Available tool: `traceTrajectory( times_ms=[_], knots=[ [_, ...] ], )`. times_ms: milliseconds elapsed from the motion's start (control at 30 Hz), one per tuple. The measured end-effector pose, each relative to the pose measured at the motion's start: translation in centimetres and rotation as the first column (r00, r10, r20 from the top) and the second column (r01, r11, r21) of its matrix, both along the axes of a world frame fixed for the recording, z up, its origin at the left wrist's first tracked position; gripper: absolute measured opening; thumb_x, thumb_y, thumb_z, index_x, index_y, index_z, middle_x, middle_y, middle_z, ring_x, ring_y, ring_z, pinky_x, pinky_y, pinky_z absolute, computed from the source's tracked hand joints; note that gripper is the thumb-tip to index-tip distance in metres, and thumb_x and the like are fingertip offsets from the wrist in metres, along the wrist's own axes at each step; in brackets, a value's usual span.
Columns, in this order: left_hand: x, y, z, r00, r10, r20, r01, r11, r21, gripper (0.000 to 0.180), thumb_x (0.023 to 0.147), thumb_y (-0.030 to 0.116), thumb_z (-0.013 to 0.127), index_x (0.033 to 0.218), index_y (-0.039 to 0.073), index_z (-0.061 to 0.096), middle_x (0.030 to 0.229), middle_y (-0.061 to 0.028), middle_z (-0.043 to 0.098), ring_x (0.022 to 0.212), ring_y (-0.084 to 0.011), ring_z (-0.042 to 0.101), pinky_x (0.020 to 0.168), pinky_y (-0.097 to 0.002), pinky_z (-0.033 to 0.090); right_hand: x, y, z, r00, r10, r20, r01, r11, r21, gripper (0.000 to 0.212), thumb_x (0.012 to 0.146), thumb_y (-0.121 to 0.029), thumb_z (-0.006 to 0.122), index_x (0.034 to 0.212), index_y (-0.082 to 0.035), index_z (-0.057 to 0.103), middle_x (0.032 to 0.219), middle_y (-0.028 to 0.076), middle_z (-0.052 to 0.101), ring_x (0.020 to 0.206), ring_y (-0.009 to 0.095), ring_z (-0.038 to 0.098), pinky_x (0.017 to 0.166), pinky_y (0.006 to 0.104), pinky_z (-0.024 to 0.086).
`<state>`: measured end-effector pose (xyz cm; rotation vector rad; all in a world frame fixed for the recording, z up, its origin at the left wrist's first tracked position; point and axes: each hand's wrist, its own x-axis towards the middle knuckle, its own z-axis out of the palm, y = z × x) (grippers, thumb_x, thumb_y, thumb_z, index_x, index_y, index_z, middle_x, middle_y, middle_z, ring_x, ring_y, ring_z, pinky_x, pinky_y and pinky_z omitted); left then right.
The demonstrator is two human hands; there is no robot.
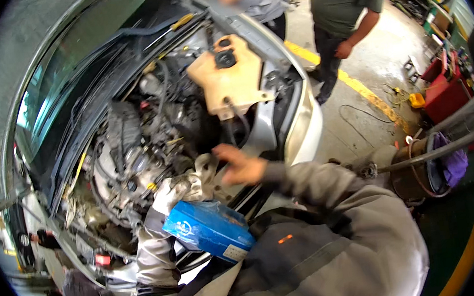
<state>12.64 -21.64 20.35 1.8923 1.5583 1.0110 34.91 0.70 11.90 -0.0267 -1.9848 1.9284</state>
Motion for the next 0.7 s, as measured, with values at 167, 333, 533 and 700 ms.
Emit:
traceTrajectory(
  times_ms=[167,333,533,700],
  knots=[
    [-0.5,-0.1,-0.7,0.980,0.163,-0.111,-0.185,0.954,-0.235,0.040,0.099,0.024,0.056,0.124,-0.007,0.056,0.116,-0.0177,0.065,0.104,-0.0321,0.065,0.084,-0.0377,0.054,-2.1,-3.7,6.2,0.976,-0.214,0.027,0.207,0.964,0.170,0.024,0.090,-0.008,0.065,0.113,-0.001,0.063,0.099,0.007,0.066,0.095,0.015,0.061,0.082,0.0319,0.052],
    [1.9,-3.6,-0.9,0.368,0.117,0.922,-0.220,0.975,-0.036,0.085,0.091,0.073,0.036,0.107,-0.006,0.063,0.087,-0.0215,0.066,0.078,-0.0345,0.064,0.074,-0.0455,0.055,-1.2,11.2,6.7,0.603,-0.796,-0.059,0.767,0.557,0.318,0.041,0.091,-0.021,0.063,0.126,0.000,0.055,0.101,0.023,0.071,0.093,0.036,0.070,0.082,0.0427,0.055],
    [8.9,-5.0,-1.2,0.766,0.450,0.459,-0.456,0.884,-0.105,0.073,0.090,0.067,0.052,0.105,-0.003,0.068,0.098,-0.0210,0.070,0.089,-0.0321,0.069,0.084,-0.0444,0.055,0.0,22.4,-0.8,0.286,-0.897,0.337,0.398,0.431,0.810,0.058,0.090,-0.039,0.064,0.125,0.005,0.049,0.100,0.030,0.068,0.100,0.045,0.065,0.089,0.0507,0.051],
    [15.5,-0.3,-5.3,0.970,0.196,-0.146,-0.203,0.979,-0.033,0.051,0.081,0.038,0.074,0.114,0.001,0.066,0.108,-0.0191,0.069,0.100,-0.0319,0.068,0.089,-0.0425,0.054,0.4,19.8,-5.0,0.292,-0.956,-0.029,0.772,0.217,0.597,0.075,0.087,-0.033,0.068,0.143,0.006,0.036,0.142,0.034,0.034,0.125,0.051,0.045,0.105,0.0467,0.042]
  ],
)
